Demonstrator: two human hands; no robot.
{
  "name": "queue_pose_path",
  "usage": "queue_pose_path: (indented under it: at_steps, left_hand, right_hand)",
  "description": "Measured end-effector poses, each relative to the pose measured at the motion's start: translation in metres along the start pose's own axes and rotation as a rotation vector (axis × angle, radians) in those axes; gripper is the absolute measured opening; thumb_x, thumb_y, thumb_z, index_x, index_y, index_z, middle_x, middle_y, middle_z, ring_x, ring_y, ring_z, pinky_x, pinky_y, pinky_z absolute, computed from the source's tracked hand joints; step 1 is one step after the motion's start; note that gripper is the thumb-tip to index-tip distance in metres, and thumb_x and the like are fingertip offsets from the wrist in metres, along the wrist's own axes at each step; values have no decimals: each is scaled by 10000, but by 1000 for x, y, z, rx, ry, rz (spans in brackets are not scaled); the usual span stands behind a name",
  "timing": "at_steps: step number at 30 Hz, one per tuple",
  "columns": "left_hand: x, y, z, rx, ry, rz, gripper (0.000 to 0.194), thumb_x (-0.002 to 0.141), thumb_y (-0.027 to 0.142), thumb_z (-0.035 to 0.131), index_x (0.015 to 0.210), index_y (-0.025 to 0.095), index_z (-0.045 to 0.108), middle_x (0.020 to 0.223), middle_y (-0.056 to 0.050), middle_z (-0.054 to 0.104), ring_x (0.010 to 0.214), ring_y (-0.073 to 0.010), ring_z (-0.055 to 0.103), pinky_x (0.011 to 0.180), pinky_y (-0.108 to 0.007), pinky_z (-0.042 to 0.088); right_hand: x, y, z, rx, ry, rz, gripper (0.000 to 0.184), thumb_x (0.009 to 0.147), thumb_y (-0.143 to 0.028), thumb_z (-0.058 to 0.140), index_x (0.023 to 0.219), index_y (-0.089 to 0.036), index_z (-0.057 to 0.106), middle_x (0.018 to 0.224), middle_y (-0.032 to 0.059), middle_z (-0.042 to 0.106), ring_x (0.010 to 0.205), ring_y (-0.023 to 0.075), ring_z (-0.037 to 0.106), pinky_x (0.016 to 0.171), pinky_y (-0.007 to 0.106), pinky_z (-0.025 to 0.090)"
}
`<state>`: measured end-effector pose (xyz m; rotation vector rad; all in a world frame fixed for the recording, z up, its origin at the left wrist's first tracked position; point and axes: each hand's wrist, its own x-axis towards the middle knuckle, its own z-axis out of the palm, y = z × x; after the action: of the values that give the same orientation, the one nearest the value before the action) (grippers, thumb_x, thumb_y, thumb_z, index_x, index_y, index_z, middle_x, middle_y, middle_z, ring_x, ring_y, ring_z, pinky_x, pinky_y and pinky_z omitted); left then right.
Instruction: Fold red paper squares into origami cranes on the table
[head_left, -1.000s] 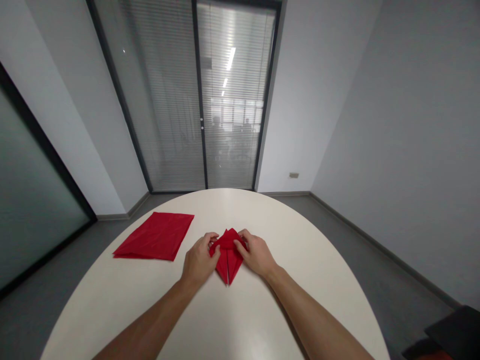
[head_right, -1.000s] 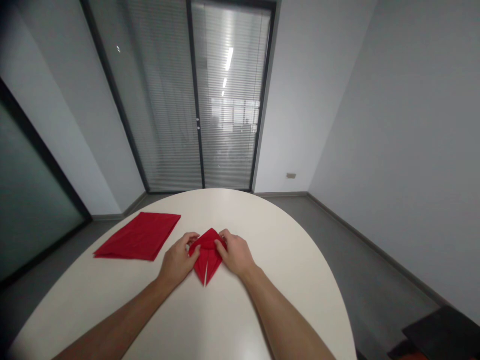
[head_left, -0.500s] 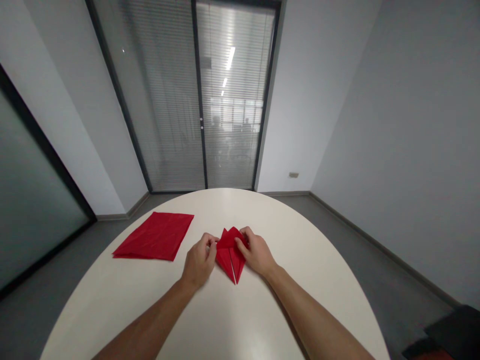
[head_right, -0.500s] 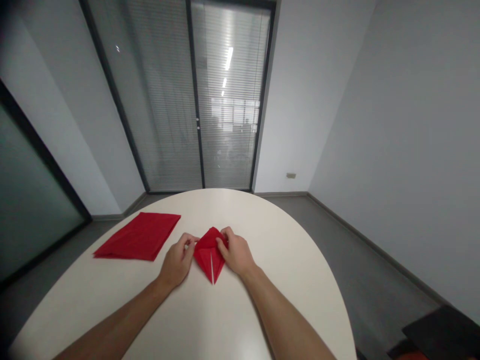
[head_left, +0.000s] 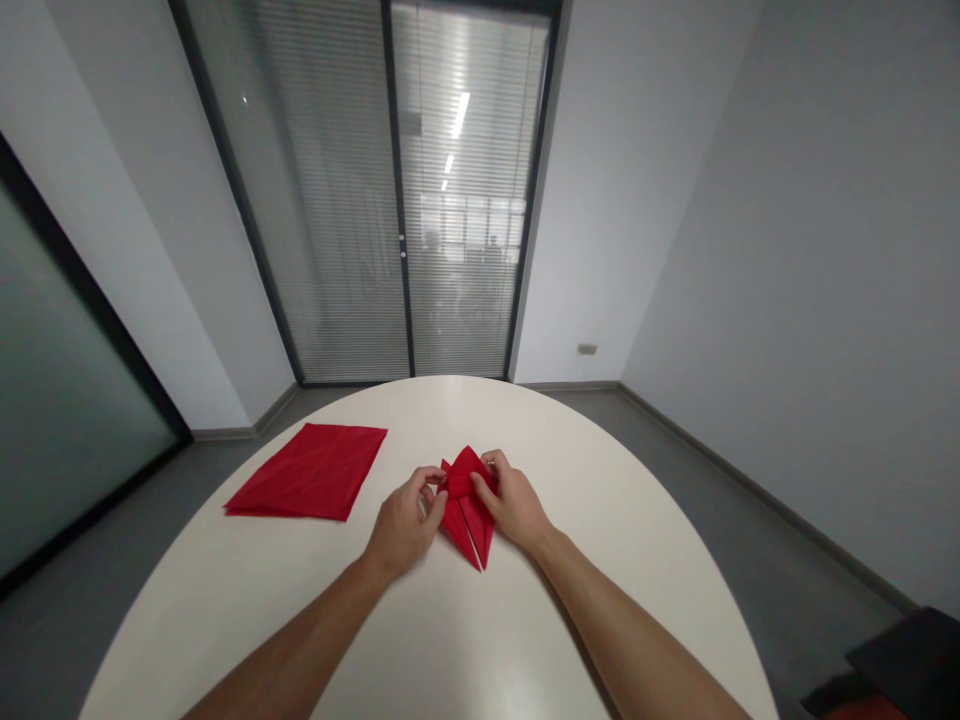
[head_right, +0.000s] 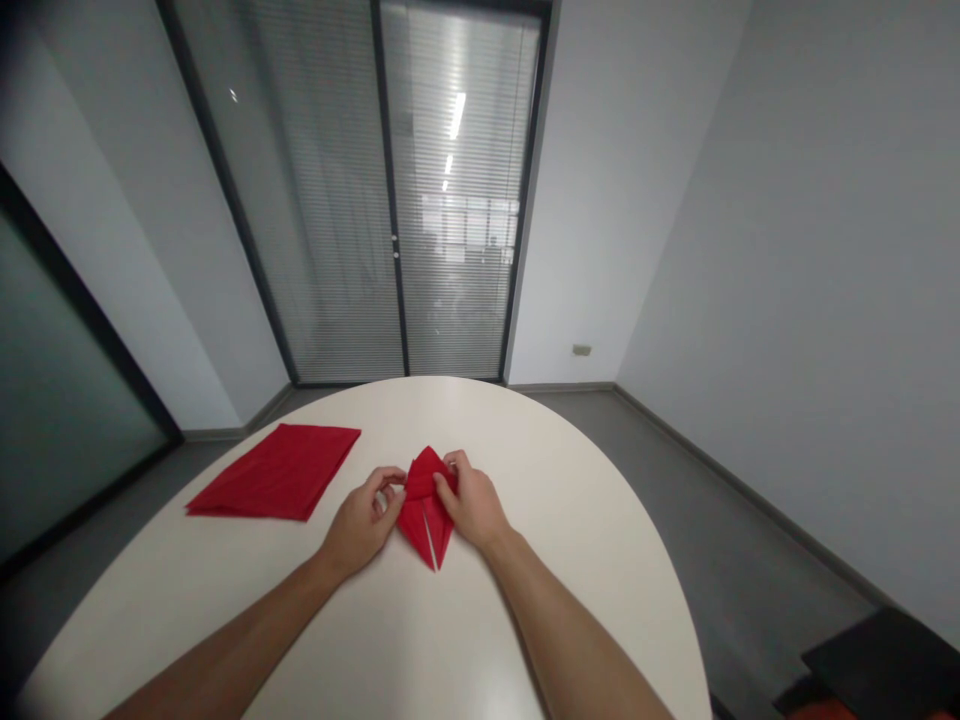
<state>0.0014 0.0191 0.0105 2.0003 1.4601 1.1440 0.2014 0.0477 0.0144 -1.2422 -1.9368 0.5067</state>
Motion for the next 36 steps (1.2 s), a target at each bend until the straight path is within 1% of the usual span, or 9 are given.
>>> queue_pose_path:
  at_steps: [5,11,17,20,23,26,29,33,36]
  left_hand:
    - [2,-4,2,-22,12,18,288,896,296,557,1177,234,553,958,-30,707,726,-164,641,669,-277,488]
    - [5,-8,4,-10,43,-13,198,884,280,572,1077,241,582,898,-8,714,737,-167,652,705,-279,489]
    - [6,-10,5,-32,81,-56,107,885,279,544,983,235,544,825,4,677,717,-172,646,686,-280,462]
    - [6,-11,5,-13,89,-81,57,880,270,538,917,234,512,755,21,642,676,-170,629,656,-276,443]
    - [7,-11,5,13,79,-78,21,875,249,526,882,230,529,731,25,632,663,-168,620,643,-274,433]
    - [7,-13,4,27,70,-61,67,868,219,511,893,227,573,765,20,649,672,-161,619,649,-271,435]
    - [7,-15,5,30,82,-57,128,860,203,511,947,229,602,802,16,663,683,-159,620,658,-270,442]
    - [7,-18,5,34,93,-65,156,857,203,514,980,228,607,796,13,663,692,-165,627,661,-270,449]
    - [7,-19,5,38,96,-66,161,844,185,514,972,230,601,826,11,670,695,-160,629,669,-269,454]
  right_hand:
    - [0,-4,-2,34,-39,-35,110,962,-317,452,1036,-240,477,752,-16,628,630,169,543,602,266,372]
    - [-1,-4,-1,90,-26,-44,84,949,-307,471,997,-238,470,741,-30,601,625,155,527,594,260,374]
    - [0,-2,-1,92,-21,-10,89,933,-313,513,946,-228,536,823,1,653,703,160,579,650,265,423]
    - [1,-4,-3,103,-37,-13,166,963,-283,447,920,-216,593,847,17,677,758,168,604,695,273,440]
    - [2,-4,-4,130,-48,-37,237,933,-181,402,924,-209,637,880,26,695,822,181,620,760,291,452]
    - [2,-1,-4,180,-72,-50,305,853,-91,391,944,-205,659,897,28,706,855,185,631,807,301,463]
    - [3,5,-1,234,-66,-57,355,821,-66,375,975,-204,663,930,28,708,883,182,633,839,307,469]
    - [5,12,4,244,-25,-12,291,886,-140,393,1006,-202,651,880,21,692,802,172,618,758,293,479]
    - [4,13,5,226,-38,23,225,915,-209,450,1022,-197,648,820,13,683,720,162,602,680,275,470]
